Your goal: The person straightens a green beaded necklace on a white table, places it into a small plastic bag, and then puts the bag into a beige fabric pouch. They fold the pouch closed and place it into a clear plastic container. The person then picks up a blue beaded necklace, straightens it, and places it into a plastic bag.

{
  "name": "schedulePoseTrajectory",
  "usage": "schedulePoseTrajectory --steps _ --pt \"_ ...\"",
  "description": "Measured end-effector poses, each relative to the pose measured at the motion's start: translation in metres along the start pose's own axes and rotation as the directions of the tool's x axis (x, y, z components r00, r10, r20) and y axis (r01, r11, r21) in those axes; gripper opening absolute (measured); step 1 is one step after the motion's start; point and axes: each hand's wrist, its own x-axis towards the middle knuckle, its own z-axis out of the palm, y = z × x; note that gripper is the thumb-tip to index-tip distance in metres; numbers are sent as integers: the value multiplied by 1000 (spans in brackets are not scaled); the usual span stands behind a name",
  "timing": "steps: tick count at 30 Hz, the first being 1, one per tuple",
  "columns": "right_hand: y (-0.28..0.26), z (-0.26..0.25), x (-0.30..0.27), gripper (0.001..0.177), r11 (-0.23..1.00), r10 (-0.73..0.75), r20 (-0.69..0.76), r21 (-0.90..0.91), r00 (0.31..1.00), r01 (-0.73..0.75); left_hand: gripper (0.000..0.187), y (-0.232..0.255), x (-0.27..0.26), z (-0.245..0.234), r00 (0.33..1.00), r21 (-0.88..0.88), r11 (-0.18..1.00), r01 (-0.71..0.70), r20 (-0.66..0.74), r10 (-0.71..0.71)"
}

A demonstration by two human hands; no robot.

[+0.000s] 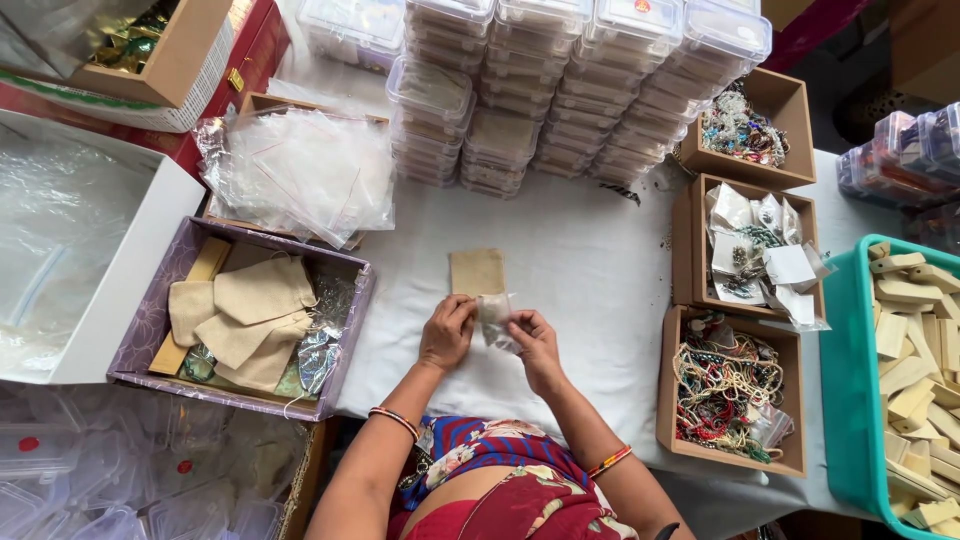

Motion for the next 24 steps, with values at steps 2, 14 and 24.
schedulePoseTrajectory --steps 2,14,24 --pt "-9 13 -7 14 974 -63 -45 -219 997 52 29 -1 2 6 999 -20 1000 19 32 -19" --pt "6 1 8 19 516 -311 70 -825 948 231 51 23 4 1 997 -7 999 52 66 -51" --pt "-14 30 0 32 759 60 -159 -634 985 -148 53 29 -7 -4 988 88 985 -150 38 147"
